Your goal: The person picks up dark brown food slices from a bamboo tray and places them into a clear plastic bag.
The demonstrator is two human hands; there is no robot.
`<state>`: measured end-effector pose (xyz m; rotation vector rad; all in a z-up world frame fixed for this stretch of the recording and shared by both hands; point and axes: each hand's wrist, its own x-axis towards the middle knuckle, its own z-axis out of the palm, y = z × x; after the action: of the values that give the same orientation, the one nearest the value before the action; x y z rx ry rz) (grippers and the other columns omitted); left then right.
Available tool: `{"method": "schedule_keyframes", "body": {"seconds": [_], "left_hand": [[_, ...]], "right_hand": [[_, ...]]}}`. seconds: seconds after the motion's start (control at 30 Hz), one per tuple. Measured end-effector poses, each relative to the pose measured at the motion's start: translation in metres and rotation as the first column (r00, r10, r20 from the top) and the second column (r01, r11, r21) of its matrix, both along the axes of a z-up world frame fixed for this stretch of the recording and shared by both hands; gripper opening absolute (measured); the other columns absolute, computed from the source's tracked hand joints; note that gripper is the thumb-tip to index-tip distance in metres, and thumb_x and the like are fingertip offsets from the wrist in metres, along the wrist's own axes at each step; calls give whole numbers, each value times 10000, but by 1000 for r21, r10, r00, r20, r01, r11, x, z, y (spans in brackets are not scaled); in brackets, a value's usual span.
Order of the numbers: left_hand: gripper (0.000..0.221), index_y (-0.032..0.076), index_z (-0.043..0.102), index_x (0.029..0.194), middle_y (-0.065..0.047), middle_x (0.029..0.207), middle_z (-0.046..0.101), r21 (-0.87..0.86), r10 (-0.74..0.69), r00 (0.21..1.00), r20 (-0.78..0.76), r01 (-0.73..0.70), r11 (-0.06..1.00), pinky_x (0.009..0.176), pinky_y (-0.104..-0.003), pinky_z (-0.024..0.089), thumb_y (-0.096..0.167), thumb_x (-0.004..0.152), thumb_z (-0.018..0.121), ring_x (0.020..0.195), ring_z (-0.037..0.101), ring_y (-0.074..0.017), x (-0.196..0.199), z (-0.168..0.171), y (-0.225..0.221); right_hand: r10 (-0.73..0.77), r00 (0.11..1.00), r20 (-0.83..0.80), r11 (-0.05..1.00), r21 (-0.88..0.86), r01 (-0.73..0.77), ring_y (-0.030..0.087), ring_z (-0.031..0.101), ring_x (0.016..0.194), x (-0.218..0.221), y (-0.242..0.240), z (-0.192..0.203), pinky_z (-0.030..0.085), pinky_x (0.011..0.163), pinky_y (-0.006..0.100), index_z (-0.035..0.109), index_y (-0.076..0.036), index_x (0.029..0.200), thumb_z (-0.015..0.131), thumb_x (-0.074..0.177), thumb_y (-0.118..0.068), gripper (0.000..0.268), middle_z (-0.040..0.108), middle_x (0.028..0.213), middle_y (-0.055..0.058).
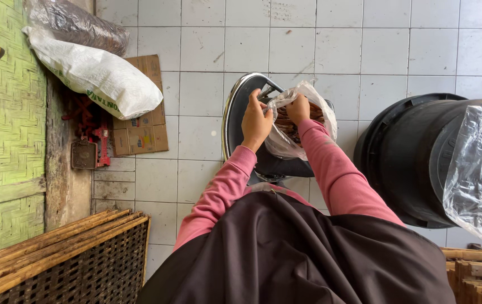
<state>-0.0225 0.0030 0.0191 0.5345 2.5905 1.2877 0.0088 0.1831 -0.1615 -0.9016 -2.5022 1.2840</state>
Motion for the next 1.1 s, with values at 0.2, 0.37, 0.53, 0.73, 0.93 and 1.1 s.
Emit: {"method": "schedule_keyframes", "body": {"seconds": [0.2, 0.37, 0.53, 0.73, 0.93, 1.1], "left_hand": [[677, 87, 370, 1462, -73, 1019, 687, -20, -3, 998, 55, 4, 1000, 765, -401, 579, 99, 886, 726, 907, 725, -263, 0, 1, 1], [695, 84, 356, 1466, -75, 1002, 688, 11, -10, 1000, 24, 10, 1000, 779, -400, 576, 97, 885, 736, 956, 721, -256, -2, -3, -3], [698, 93, 355, 1470, -73, 1002, 685, 7, -12, 998, 57, 11, 1000, 778, -399, 576, 85, 882, 732, 940, 719, -254, -1, -4, 0], [672, 99, 374, 1451, -79, 1005, 680, 28, -31, 999, 36, 30, 999, 745, -401, 581, 75, 882, 731, 879, 724, -259, 1, -3, 5], [666, 70, 360, 1455, -73, 987, 687, 99, -20, 999, 47, 16, 995, 756, -361, 590, 162, 930, 761, 867, 718, -218, -4, -6, 1], [562, 55, 315, 1533, -126, 1186, 628, 652, -136, 895, 424, -198, 732, 860, -323, 570, 26, 1016, 535, 1007, 644, -175, -13, -2, 11]], "right_hand": [[293, 918, 266, 747, 536, -394, 310, 585, 1235, -1, 12, -5, 463, 994, 451, 717, -106, 1150, 665, 894, -120, 262, 678, 1254, 100], [288, 903, 319, 762, 495, -418, 320, 536, 1228, 3, 16, 0, 422, 1011, 447, 699, -66, 1180, 703, 848, -176, 350, 650, 1245, 139], [134, 930, 341, 867, 415, -277, 340, 579, 1210, 12, 11, -1, 435, 1017, 456, 679, -29, 1177, 691, 857, -133, 337, 650, 1215, 156], [192, 956, 222, 939, 241, -245, 371, 604, 1198, 11, 23, -6, 472, 1023, 465, 658, -23, 1249, 573, 990, -54, 274, 672, 1253, 187], [274, 916, 292, 799, 461, -386, 352, 609, 1188, 9, 27, 8, 457, 996, 495, 733, -81, 1128, 640, 838, -45, 307, 694, 1207, 136], [458, 830, 319, 885, -79, -458, 292, 695, 1161, 26, 32, 79, 546, 1019, 422, 720, -60, 1212, 669, 979, -136, 250, 732, 1219, 111]]}}
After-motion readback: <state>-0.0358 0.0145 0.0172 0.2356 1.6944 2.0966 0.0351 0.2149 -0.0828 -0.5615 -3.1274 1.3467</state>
